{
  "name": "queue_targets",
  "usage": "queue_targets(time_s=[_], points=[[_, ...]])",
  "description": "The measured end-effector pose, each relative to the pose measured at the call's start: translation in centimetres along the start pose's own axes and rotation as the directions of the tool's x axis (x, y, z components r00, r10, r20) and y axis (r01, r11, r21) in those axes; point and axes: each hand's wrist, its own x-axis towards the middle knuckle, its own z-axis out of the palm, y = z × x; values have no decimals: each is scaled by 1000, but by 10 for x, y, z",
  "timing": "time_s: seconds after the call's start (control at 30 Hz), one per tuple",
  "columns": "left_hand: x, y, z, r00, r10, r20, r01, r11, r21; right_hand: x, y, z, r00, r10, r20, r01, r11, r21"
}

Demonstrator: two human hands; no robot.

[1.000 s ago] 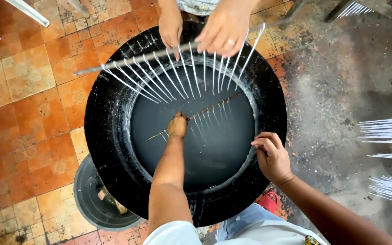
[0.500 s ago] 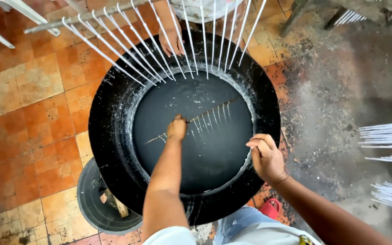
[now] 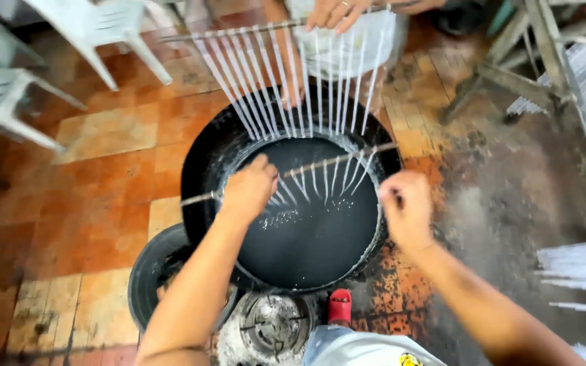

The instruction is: Dipping racks of wicks into a vat of molten wax and hanging them on a frame to dry and build up layers.

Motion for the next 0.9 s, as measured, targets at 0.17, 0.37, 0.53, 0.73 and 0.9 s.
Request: queue_targets(time_s=[0.17, 0.37, 0.53, 0.73, 0.9], points=[[6, 0, -85, 989, 71, -131, -65, 997, 52, 79, -24, -29, 960, -279, -5, 269, 930, -249], [18, 8, -175, 992, 35, -120, -27, 998, 61, 149, -94, -39, 884, -424, 196, 466, 827, -314], [3, 29, -251, 996, 45, -83, -41, 998, 49, 186, -150, -46, 819, -334, 466, 499, 816, -292], [-18, 34, -293, 973, 69, -220, -64, 997, 32, 203, -183, -45, 772, -352, 529, 563, 766, -311], [-64, 75, -299, 831, 36, -555, -11, 999, 48, 207, -218, -59, 792, -276, 544, 519, 773, -364]])
